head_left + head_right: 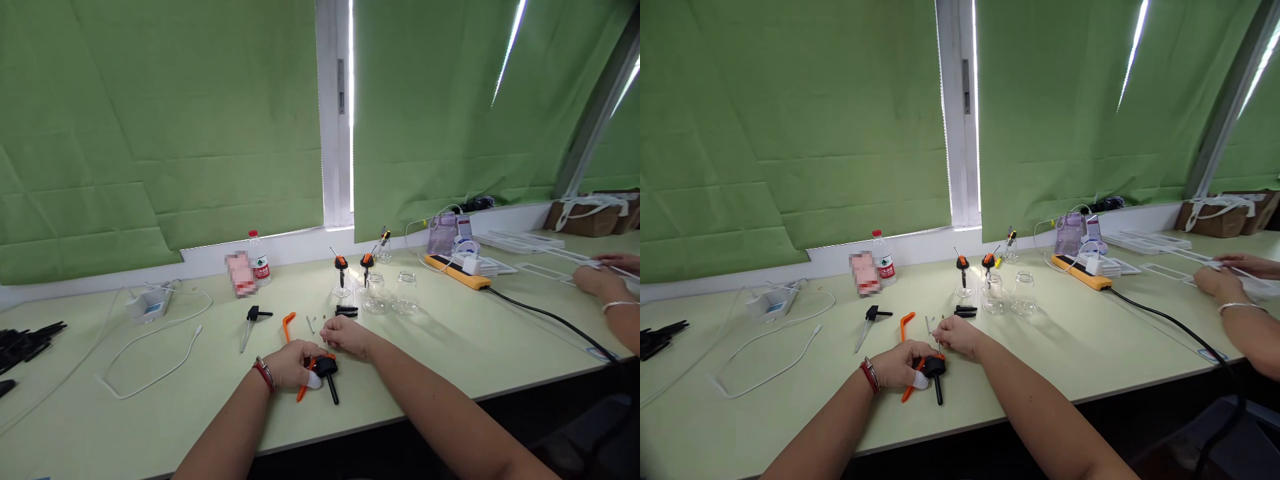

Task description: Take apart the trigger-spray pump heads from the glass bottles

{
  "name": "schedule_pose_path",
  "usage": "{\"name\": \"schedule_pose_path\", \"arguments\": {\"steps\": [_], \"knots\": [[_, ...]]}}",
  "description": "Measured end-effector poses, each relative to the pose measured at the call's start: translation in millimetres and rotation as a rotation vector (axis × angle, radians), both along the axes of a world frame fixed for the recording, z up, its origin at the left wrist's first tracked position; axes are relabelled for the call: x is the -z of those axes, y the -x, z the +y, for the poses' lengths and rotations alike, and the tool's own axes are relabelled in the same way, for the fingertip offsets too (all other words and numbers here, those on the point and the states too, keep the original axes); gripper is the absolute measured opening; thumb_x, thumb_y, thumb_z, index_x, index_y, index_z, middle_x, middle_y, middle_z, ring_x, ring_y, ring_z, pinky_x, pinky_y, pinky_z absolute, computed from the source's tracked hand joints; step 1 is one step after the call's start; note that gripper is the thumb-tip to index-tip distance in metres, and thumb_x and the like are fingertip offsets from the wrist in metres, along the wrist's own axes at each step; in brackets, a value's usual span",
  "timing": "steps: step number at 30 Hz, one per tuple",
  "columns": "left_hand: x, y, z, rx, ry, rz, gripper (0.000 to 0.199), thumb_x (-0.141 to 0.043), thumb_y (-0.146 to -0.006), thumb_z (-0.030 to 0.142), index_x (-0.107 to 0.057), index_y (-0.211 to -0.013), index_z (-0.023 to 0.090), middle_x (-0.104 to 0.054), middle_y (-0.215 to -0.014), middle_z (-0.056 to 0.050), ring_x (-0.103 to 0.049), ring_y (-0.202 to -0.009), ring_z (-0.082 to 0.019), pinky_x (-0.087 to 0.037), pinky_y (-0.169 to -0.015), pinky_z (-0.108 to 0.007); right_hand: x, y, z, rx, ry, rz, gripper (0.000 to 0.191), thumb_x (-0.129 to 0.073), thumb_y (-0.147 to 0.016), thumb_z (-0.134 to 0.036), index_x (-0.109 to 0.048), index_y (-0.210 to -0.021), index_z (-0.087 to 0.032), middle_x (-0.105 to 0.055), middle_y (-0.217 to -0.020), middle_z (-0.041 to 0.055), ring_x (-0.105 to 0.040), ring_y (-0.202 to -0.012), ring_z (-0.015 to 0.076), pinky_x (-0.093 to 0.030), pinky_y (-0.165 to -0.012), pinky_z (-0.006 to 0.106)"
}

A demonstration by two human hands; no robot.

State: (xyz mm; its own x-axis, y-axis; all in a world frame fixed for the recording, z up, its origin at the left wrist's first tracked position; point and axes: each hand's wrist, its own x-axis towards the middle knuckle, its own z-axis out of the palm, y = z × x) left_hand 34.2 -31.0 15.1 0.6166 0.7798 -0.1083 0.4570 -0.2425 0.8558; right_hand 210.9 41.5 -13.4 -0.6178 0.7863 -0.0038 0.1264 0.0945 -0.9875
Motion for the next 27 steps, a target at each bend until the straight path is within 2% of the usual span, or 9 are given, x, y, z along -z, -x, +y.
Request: {"name": "schedule_pose_path", "arguments": {"steps": [4, 6, 9, 16, 22, 27], "knots": [[1.9, 2.4, 0.1, 0.051, 0.004, 0.014, 0.035, -0.07, -0.053, 0.015, -0.071, -0.089, 0.019, -0.055, -0.078, 0.002, -0.05, -0.067, -0.01, -0.043, -0.06, -0.02, 1.4, 2.7, 5.0, 0.155, 0.144, 0.163, 0.025, -0.056, -0.075, -0.041, -0.048, -0.069, -0.018, -0.041, -0.047, -0.0084, -0.023, -0.034, 0.0032, -0.015, -0.036, 0.019], [3.1, 2.6, -0.4, 0.036, 0.016, 0.017, 0.037, -0.071, -0.053, 0.015, -0.071, -0.09, 0.019, -0.056, -0.078, 0.002, -0.05, -0.066, -0.01, -0.043, -0.059, -0.02, 4.1, 3.6, 8.8, 0.23, 0.131, 0.249, 0.023, -0.056, -0.075, -0.04, -0.047, -0.073, -0.019, -0.047, -0.05, -0.0077, -0.027, -0.034, 0.0036, -0.018, -0.035, 0.018], [3.8, 2.0, -0.8, 0.012, 0.03, 0.004, 0.038, -0.07, -0.053, 0.014, -0.071, -0.09, 0.019, -0.056, -0.076, 0.003, -0.049, -0.064, -0.009, -0.043, -0.058, -0.019, 9.1, 5.7, 13.1, 0.27, 0.018, 0.274, 0.019, -0.057, -0.074, -0.035, -0.048, -0.073, -0.019, -0.057, -0.059, -0.0032, -0.039, -0.04, 0.0054, -0.028, -0.038, 0.019], [4.0, 0.2, 0.0, -0.001, 0.044, -0.019, 0.038, -0.069, -0.052, 0.013, -0.07, -0.089, 0.018, -0.055, -0.071, 0.003, -0.049, -0.061, -0.009, -0.042, -0.057, -0.019, 17.8, 17.3, 18.3, 0.317, -0.25, 0.005, 0.007, -0.053, -0.074, -0.023, -0.053, -0.07, -0.018, -0.061, -0.065, -0.0006, -0.046, -0.048, 0.0085, -0.038, -0.049, 0.022], [4.1, 0.6, 0.9, 0.003, 0.036, -0.013, 0.037, -0.069, -0.052, 0.014, -0.071, -0.089, 0.017, -0.055, -0.069, 0.003, -0.049, -0.06, -0.009, -0.042, -0.056, -0.02, 20.9, 24.1, 24.5, 0.416, -0.477, -0.139, 0.01, -0.053, -0.076, -0.024, -0.055, -0.069, -0.018, -0.06, -0.066, 0.0001, -0.051, -0.06, 0.012, -0.039, -0.058, 0.023], [4.7, 1.2, 1.3, 0.014, 0.033, -0.019, 0.038, -0.07, -0.052, 0.015, -0.07, -0.09, 0.017, -0.057, -0.073, 0.002, -0.05, -0.063, -0.01, -0.043, -0.059, -0.021, 16.8, 26.7, 21.6, 0.395, -0.573, -0.231, 0.009, -0.055, -0.076, -0.022, -0.056, -0.068, -0.018, -0.06, -0.066, 0.0009, -0.052, -0.064, 0.0134, -0.037, -0.06, 0.024]]}}
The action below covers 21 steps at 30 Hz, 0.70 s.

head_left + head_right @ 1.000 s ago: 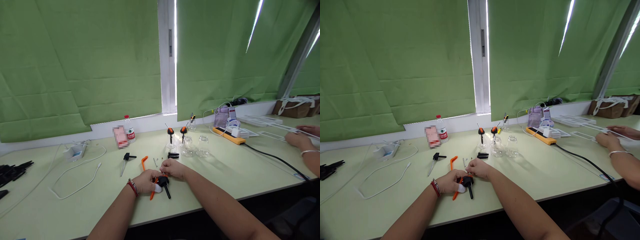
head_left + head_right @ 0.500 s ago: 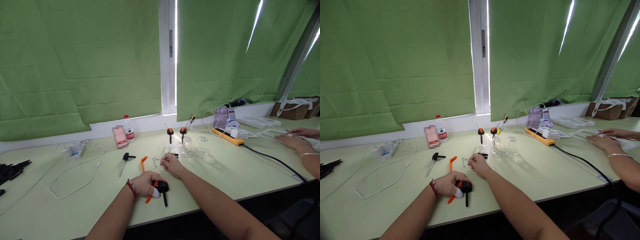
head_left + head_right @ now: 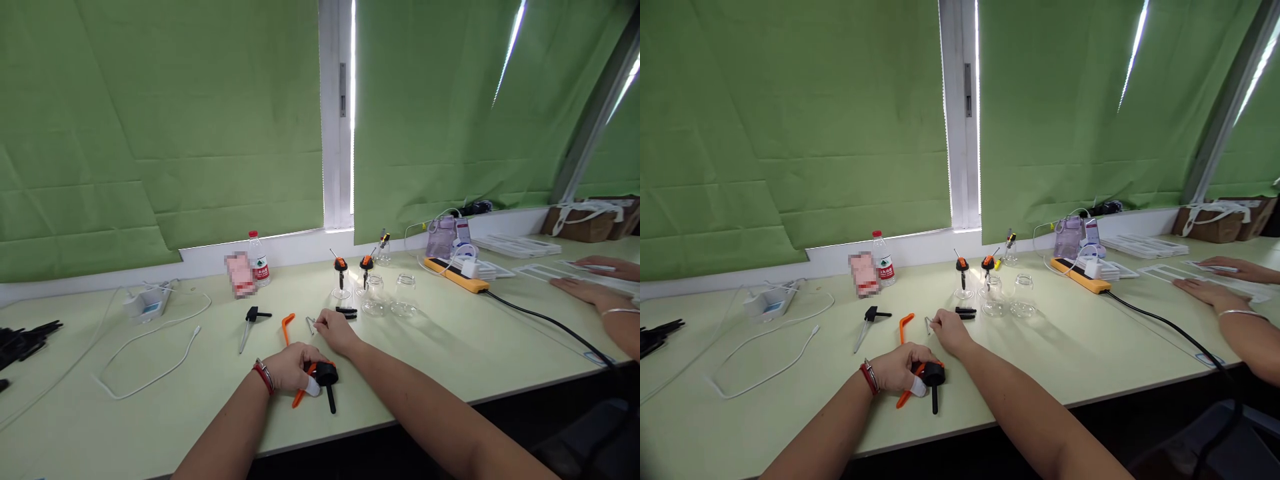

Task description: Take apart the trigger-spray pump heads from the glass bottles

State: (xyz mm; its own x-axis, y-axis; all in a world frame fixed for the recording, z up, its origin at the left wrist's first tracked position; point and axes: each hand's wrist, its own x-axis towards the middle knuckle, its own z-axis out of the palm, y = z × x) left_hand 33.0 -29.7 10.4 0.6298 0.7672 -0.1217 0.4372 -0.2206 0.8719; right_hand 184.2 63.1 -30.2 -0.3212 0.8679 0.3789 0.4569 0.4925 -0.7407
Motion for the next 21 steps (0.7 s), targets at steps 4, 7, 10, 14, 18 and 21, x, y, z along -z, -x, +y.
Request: {"name": "schedule_pose_path", "arguments": {"steps": [4, 7, 10, 14, 18, 21], "knots": [[-0.5, -0.7, -0.5, -0.006, 0.014, -0.015, 0.035, -0.07, -0.052, 0.016, -0.07, -0.087, 0.017, -0.056, -0.071, 0.002, -0.05, -0.061, -0.01, -0.043, -0.057, -0.021, -2.5, 0.6, -2.3, -0.048, -0.003, -0.049, 0.007, -0.058, -0.074, -0.02, -0.059, -0.068, -0.019, -0.061, -0.066, 0.0015, -0.052, -0.064, 0.014, -0.036, -0.06, 0.024], [-1.7, -1.7, -1.4, -0.029, 0.033, -0.021, 0.033, -0.069, -0.051, 0.015, -0.07, -0.084, 0.017, -0.054, -0.067, 0.003, -0.049, -0.059, -0.009, -0.042, -0.055, -0.02, -3.7, 0.5, -3.7, -0.086, 0.006, -0.046, 0.006, -0.06, -0.073, -0.019, -0.06, -0.067, -0.019, -0.06, -0.064, 0.0006, -0.051, -0.062, 0.0136, -0.035, -0.059, 0.024], [-2.5, -2.3, -2.2, -0.059, 0.061, -0.041, 0.032, -0.068, -0.052, 0.015, -0.07, -0.083, 0.015, -0.054, -0.065, 0.003, -0.049, -0.058, -0.009, -0.041, -0.053, -0.02, -5.7, -0.1, -5.5, -0.115, 0.009, -0.049, 0.006, -0.061, -0.072, -0.02, -0.061, -0.066, -0.019, -0.06, -0.064, 0.0003, -0.051, -0.062, 0.0133, -0.034, -0.059, 0.024], [-1.7, -2.1, -1.2, -0.105, 0.084, -0.068, 0.034, -0.068, -0.052, 0.016, -0.069, -0.086, 0.015, -0.057, -0.068, 0.002, -0.051, -0.061, -0.01, -0.043, -0.057, -0.021, -7.6, -2.0, -7.4, -0.115, -0.013, -0.035, 0.013, -0.058, -0.076, -0.024, -0.061, -0.065, -0.018, -0.058, -0.063, 0.0006, -0.049, -0.06, 0.0127, -0.034, -0.059, 0.024], [2.0, 0.3, 3.7, -0.181, 0.058, -0.111, 0.029, -0.067, -0.056, 0.019, -0.067, -0.084, 0.014, -0.058, -0.07, 0.002, -0.051, -0.064, -0.011, -0.043, -0.063, -0.024, -7.1, -7.4, -9.3, -0.176, 0.109, 0.111, 0.029, -0.049, -0.083, -0.038, -0.058, -0.065, -0.017, -0.057, -0.061, 0.0005, -0.046, -0.053, 0.0105, -0.035, -0.053, 0.023], [6.0, 3.1, 8.5, -0.269, -0.008, -0.145, 0.024, -0.066, -0.059, 0.021, -0.065, -0.081, 0.014, -0.056, -0.069, 0.004, -0.049, -0.063, -0.01, -0.041, -0.064, -0.024, -9.5, -13.9, -13.1, -0.311, 0.348, 0.241, 0.044, -0.04, -0.085, -0.053, -0.059, -0.072, -0.016, -0.055, -0.057, -0.0012, -0.041, -0.042, 0.0077, -0.033, -0.044, 0.022]]}}
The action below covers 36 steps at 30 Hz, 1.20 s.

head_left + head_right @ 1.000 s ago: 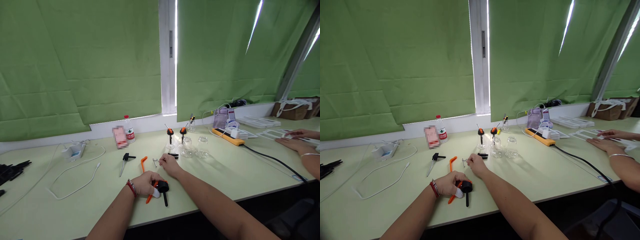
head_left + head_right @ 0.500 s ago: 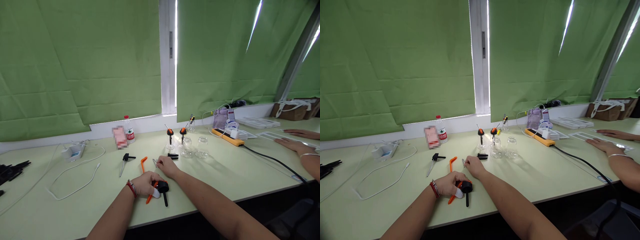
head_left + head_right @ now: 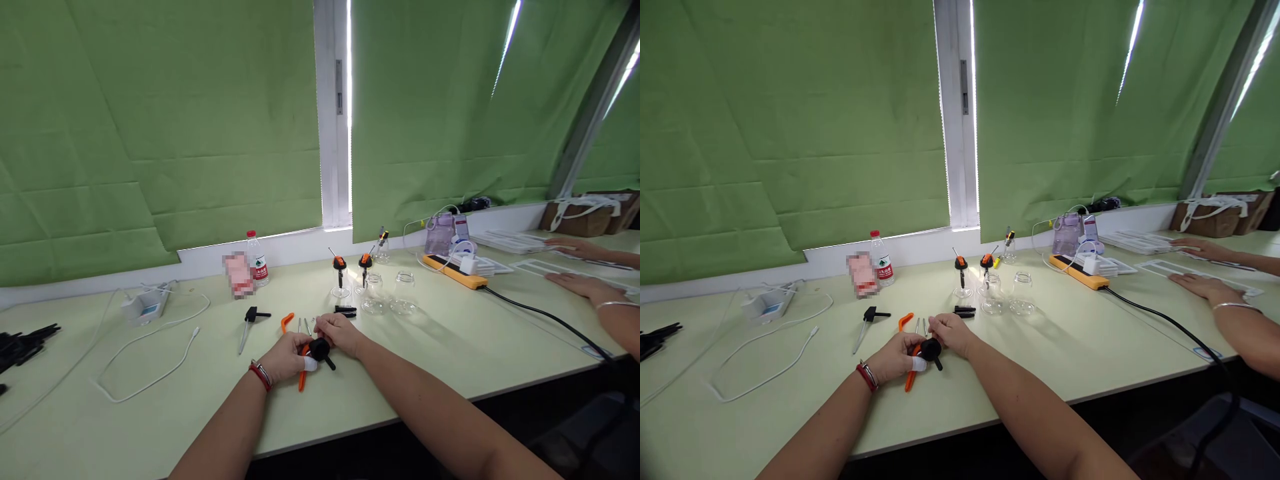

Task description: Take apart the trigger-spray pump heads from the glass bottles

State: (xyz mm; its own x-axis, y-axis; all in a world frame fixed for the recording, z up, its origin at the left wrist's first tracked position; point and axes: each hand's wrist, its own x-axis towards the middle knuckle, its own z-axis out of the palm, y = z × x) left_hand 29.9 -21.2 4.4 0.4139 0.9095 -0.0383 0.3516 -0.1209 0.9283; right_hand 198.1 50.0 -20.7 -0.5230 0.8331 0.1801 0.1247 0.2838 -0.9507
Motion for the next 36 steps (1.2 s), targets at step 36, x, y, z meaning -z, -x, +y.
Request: {"name": "schedule_pose_path", "arguments": {"steps": [36], "knots": [[19.3, 60.3, 41.4, -0.852, -0.283, 0.379, 0.03, -0.053, -0.072, 0.022, -0.064, -0.098, 0.014, -0.066, -0.1, -0.011, -0.061, -0.09, -0.022, -0.044, -0.077, -0.028, -2.8, -14.2, 11.9, 0.249, 0.192, 0.21, 0.037, -0.056, -0.073, -0.055, -0.052, -0.072, -0.018, -0.05, -0.05, -0.0037, -0.043, -0.039, 0.0079, -0.032, -0.035, 0.019]]}}
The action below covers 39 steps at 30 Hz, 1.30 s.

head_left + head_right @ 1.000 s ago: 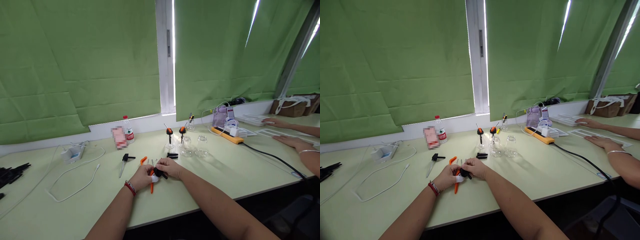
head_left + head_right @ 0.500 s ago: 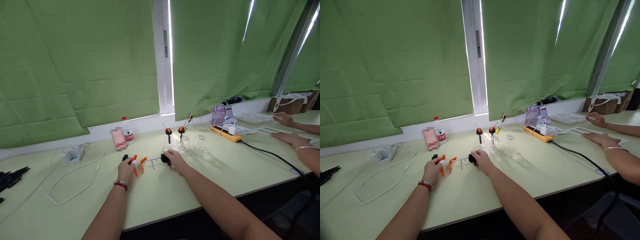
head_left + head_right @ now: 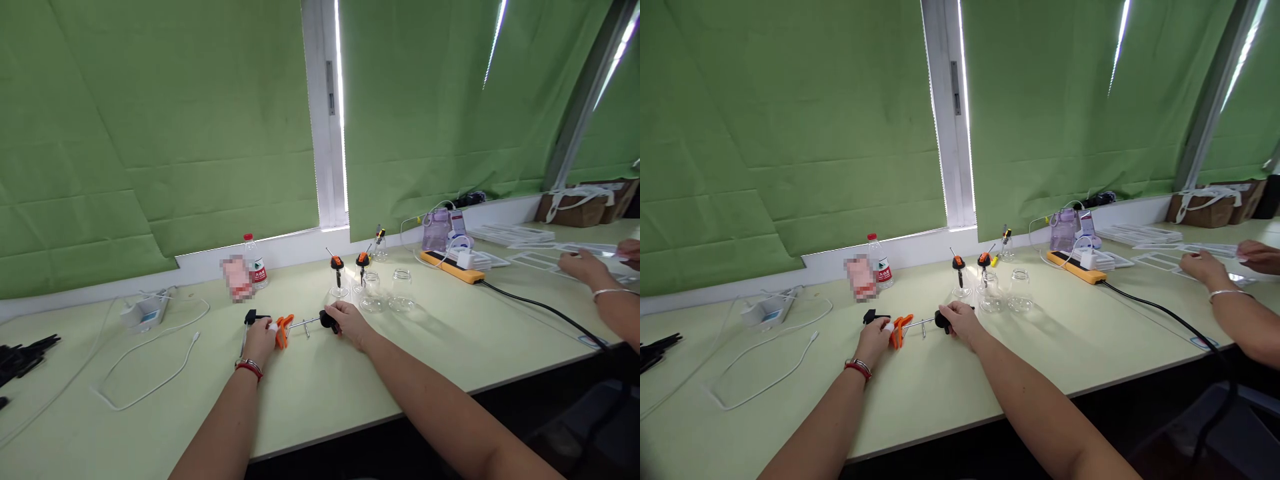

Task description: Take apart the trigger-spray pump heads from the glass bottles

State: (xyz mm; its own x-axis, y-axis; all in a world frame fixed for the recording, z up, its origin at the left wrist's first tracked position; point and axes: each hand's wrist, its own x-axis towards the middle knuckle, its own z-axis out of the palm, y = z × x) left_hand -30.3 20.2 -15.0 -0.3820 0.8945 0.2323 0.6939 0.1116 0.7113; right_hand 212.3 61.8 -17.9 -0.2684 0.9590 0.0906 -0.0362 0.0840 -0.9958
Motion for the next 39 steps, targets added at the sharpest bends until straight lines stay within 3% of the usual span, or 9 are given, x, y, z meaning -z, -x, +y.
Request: {"name": "schedule_pose_path", "arguments": {"steps": [5, 8, 10, 14, 24, 28, 34, 36, 39], "knots": [[-8.9, -12.6, -9.7, 0.14, -0.112, 0.025, 0.03, -0.047, -0.078, 0.023, -0.062, -0.103, 0.015, -0.06, -0.109, -0.009, -0.057, -0.097, -0.019, -0.043, -0.086, -0.028, -1.7, -1.1, -1.4, -0.01, 0.002, 0.018, 0.038, -0.056, -0.073, -0.055, -0.051, -0.072, -0.018, -0.05, -0.051, -0.0036, -0.043, -0.039, 0.0076, -0.033, -0.035, 0.019], [-13.9, -21.1, -17.2, 0.351, -0.199, 0.061, 0.027, -0.045, -0.082, 0.029, -0.065, -0.096, 0.017, -0.061, -0.099, -0.007, -0.058, -0.089, -0.018, -0.045, -0.081, -0.029, -3.8, -1.9, -1.6, -0.021, 0.019, 0.033, 0.038, -0.056, -0.074, -0.055, -0.049, -0.07, -0.018, -0.05, -0.051, -0.0036, -0.045, -0.039, 0.0082, -0.033, -0.035, 0.019], [-15.2, -24.9, -20.6, 0.427, -0.215, 0.054, 0.027, -0.044, -0.083, 0.032, -0.065, -0.093, 0.018, -0.062, -0.091, -0.006, -0.059, -0.078, -0.017, -0.046, -0.073, -0.029, -5.2, -2.9, -1.3, -0.023, 0.046, 0.05, 0.037, -0.056, -0.074, -0.054, -0.047, -0.069, -0.018, -0.05, -0.052, -0.0036, -0.045, -0.039, 0.0084, -0.033, -0.034, 0.019], [-14.3, -27.2, -21.8, 0.409, -0.211, 0.059, 0.024, -0.045, -0.082, 0.032, -0.064, -0.089, 0.018, -0.063, -0.081, -0.005, -0.058, -0.072, -0.017, -0.045, -0.067, -0.028, -6.9, -5.3, -0.3, -0.033, 0.096, 0.102, 0.037, -0.056, -0.075, -0.053, -0.046, -0.07, -0.018, -0.051, -0.054, -0.0031, -0.044, -0.037, 0.0074, -0.031, -0.032, 0.019], [-14.4, -34.8, -18.7, 0.339, -0.279, 0.385, 0.032, -0.033, -0.088, 0.027, -0.05, -0.061, 0.019, -0.056, -0.066, -0.003, -0.051, -0.065, -0.016, -0.036, -0.06, -0.027, -7.9, -11.6, 0.1, -0.157, 0.136, 0.247, 0.031, -0.065, -0.072, -0.044, -0.05, -0.075, -0.017, -0.057, -0.063, -0.0001, -0.051, -0.042, 0.0093, -0.035, -0.038, 0.021], [-14.2, -36.5, -19.4, 0.317, -0.213, 0.267, 0.037, -0.03, -0.089, 0.035, -0.045, -0.06, 0.02, -0.048, -0.057, 0.001, -0.046, -0.055, -0.014, -0.032, -0.055, -0.025, -6.7, -13.3, 2.5, -0.151, 0.13, 0.256, 0.028, -0.065, -0.072, -0.041, -0.051, -0.076, -0.016, -0.059, -0.066, 0.001, -0.053, -0.043, 0.0099, -0.036, -0.038, 0.021], [-12.9, -39.0, -21.2, 0.358, -0.221, 0.065, 0.017, -0.045, -0.081, 0.036, -0.052, -0.086, 0.021, -0.054, -0.064, 0.003, -0.047, -0.055, -0.013, -0.034, -0.055, -0.023, -5.1, -13.3, 4.5, -0.134, 0.153, 0.215, 0.03, -0.06, -0.075, -0.045, -0.049, -0.073, -0.017, -0.056, -0.06, 0.0006, -0.051, -0.04, 0.0106, -0.034, -0.034, 0.021], [-13.6, -39.4, -21.9, 0.357, -0.207, 0.099, 0.015, -0.044, -0.08, 0.035, -0.051, -0.079, 0.021, -0.052, -0.061, 0.004, -0.045, -0.053, -0.012, -0.033, -0.054, -0.022, -5.1, -13.3, 4.4, -0.143, 0.152, 0.209, 0.031, -0.06, -0.075, -0.045, -0.049, -0.073, -0.016, -0.057, -0.062, 0.0014, -0.051, -0.04, 0.0103, -0.033, -0.034, 0.021], [-15.0, -39.4, -23.3, 0.339, -0.157, 0.126, 0.028, -0.036, -0.084, 0.039, -0.048, -0.067, 0.021, -0.047, -0.053, 0.004, -0.043, -0.049, -0.013, -0.03, -0.051, -0.023, -4.5, -13.4, 4.6, -0.165, 0.146, 0.217, 0.03, -0.06, -0.075, -0.044, -0.05, -0.074, -0.017, -0.057, -0.063, 0.0013, -0.052, -0.041, 0.0107, -0.036, -0.036, 0.022]]}}
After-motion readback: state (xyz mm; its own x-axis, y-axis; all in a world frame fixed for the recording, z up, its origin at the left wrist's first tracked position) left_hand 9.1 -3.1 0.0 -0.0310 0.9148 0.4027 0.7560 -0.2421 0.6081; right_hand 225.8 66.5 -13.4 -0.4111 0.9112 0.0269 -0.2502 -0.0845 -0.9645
